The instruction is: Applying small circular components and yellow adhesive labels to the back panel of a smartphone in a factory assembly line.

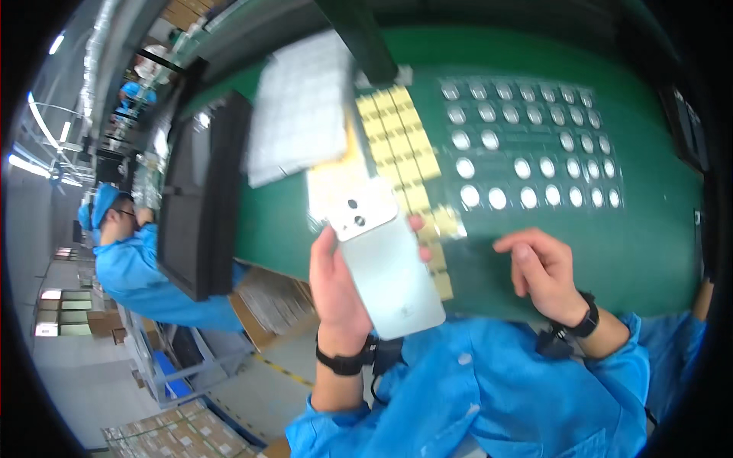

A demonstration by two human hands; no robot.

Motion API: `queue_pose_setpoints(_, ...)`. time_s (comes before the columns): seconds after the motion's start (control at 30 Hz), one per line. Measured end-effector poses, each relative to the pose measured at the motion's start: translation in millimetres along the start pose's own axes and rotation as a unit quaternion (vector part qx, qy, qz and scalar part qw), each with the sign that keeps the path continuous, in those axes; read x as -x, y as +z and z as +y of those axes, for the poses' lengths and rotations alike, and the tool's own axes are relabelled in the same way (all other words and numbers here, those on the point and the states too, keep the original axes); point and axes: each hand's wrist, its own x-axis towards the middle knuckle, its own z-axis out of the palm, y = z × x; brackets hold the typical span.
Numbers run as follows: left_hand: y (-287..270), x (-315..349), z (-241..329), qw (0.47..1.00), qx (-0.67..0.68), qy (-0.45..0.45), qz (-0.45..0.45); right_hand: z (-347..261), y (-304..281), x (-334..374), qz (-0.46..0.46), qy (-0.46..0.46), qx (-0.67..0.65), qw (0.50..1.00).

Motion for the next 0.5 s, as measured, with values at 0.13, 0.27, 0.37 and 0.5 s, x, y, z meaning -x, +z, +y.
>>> queue_pose_setpoints(0.13,-1,32,68,0.981,-0.082,0.139,0.109,2,2,-5,0.008,0.03,0.018,0.999)
queue_pose_setpoints(0.27,-13,48,180,0.955,-0.222,0.184,0.075,8,-2,39,0.084,0.08,0.024,0.993)
queue_pose_setpoints(0.37,-31,26,276,0.852,-0.395,0.214,0.269,25,-3,70,0.185,0.011,0.119,0.975)
queue_pose_setpoints(0.5,-50,-36,347,0.628,-0.658,0.206,0.362,39,-11,81,0.303,-0.027,0.196,0.932)
